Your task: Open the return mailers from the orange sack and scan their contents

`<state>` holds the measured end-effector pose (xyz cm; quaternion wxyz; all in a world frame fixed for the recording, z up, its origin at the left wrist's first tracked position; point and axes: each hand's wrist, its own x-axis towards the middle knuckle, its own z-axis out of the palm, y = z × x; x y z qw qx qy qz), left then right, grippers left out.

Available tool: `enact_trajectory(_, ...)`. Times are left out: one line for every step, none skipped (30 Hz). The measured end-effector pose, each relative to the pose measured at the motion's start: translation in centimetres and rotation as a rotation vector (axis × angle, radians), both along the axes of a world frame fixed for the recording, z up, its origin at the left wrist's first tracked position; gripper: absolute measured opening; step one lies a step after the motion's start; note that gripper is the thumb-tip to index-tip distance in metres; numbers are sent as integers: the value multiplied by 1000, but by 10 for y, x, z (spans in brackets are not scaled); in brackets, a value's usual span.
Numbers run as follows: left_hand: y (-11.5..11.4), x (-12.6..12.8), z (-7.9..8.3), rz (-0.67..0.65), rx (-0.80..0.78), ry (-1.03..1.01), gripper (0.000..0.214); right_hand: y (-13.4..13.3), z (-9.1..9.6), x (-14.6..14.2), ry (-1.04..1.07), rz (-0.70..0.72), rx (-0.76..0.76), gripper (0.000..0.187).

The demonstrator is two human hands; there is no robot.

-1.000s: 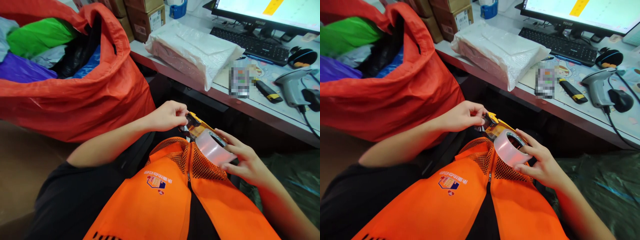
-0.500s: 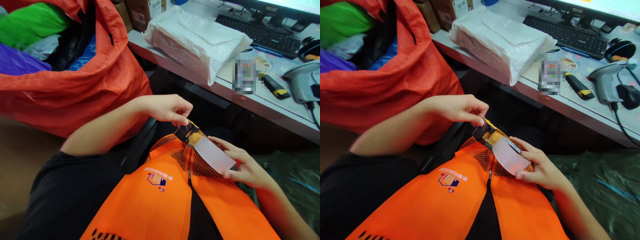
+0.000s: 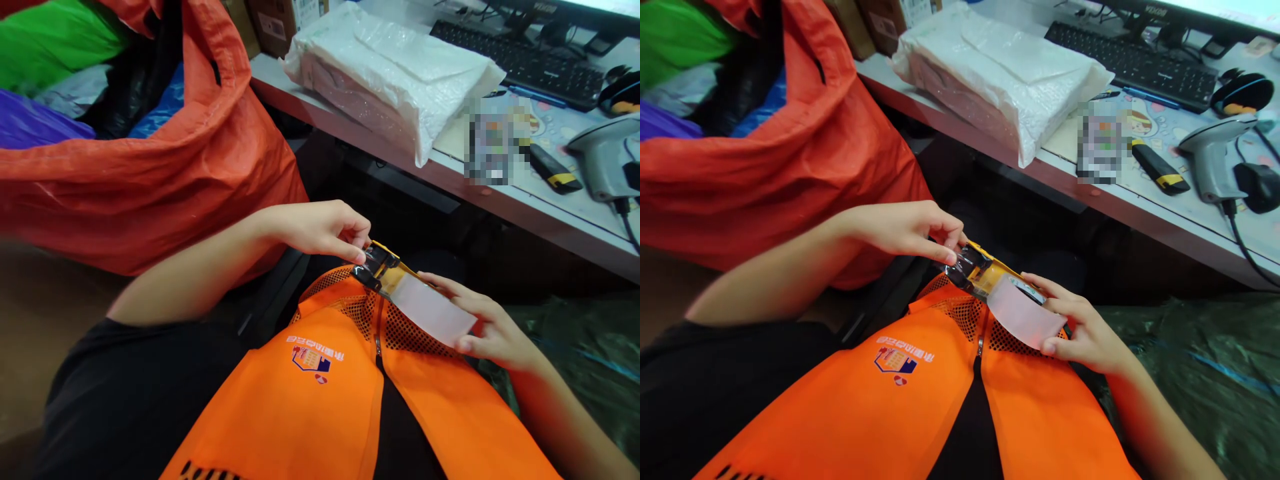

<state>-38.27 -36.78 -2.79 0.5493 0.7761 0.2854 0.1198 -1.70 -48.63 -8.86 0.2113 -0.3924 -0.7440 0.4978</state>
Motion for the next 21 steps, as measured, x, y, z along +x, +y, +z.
enact_trajectory(0,0,0,11,35,12,23,1,0,1,2,-5,4,42)
enact_trajectory(-1,0,0,26,79,26,22,1,1,1,1,-14,12,42)
enact_trajectory(-2,0,0,34,120,42,22,2,1,2,-5,-24,22,42)
enact_trajectory(-2,0,-1,29,146,57,23,3,2,2,-13,-30,29,42)
enact_trajectory(-3,0,-1,9,148,65,25,4,3,2,-21,-28,30,42)
enact_trajectory(-4,0,-1,-25,123,68,28,5,5,2,-25,-20,25,42)
enact_trajectory(-5,0,-1,-67,77,65,31,5,6,2,-26,-4,13,42)
enact_trajectory(-5,-1,0,-111,19,59,33,6,8,2,-22,17,-1,42)
enact_trajectory(-6,-2,1,-152,-39,53,36,7,11,2,-10,39,-17,43)
enact_trajectory(-6,-3,2,-189,-89,49,39,7,13,2,4,62,-34,44)
enact_trajectory(-7,-5,3,-222,-131,47,41,8,15,2,21,84,-49,45)
enact_trajectory(-7,-6,4,-248,-164,42,42,7,16,3,38,104,-61,47)
enact_trajectory(-7,-8,4,-265,-192,29,44,7,18,4,51,120,-70,49)
enact_trajectory(-6,-10,4,-271,-216,11,45,6,18,6,58,132,-74,49)
enact_trajectory(-6,-11,4,-267,-233,-12,45,5,19,7,59,142,-76,50)
enact_trajectory(-5,-11,2,-250,-237,-40,44,5,19,9,56,149,-79,49)
enact_trajectory(-5,-12,0,-220,-224,-70,44,4,18,10,50,149,-83,48)
enact_trajectory(-5,-12,-3,-182,-196,-98,43,4,17,12,42,144,-91,47)
enact_trajectory(-4,-12,-8,-147,-159,-119,43,3,16,12,38,136,-103,45)
enact_trajectory(-4,-12,-13,-118,-119,-134,42,3,14,13,41,124,-120,44)
enact_trajectory(-5,-12,-19,-102,-82,-143,42,1,11,13,47,113,-141,41)
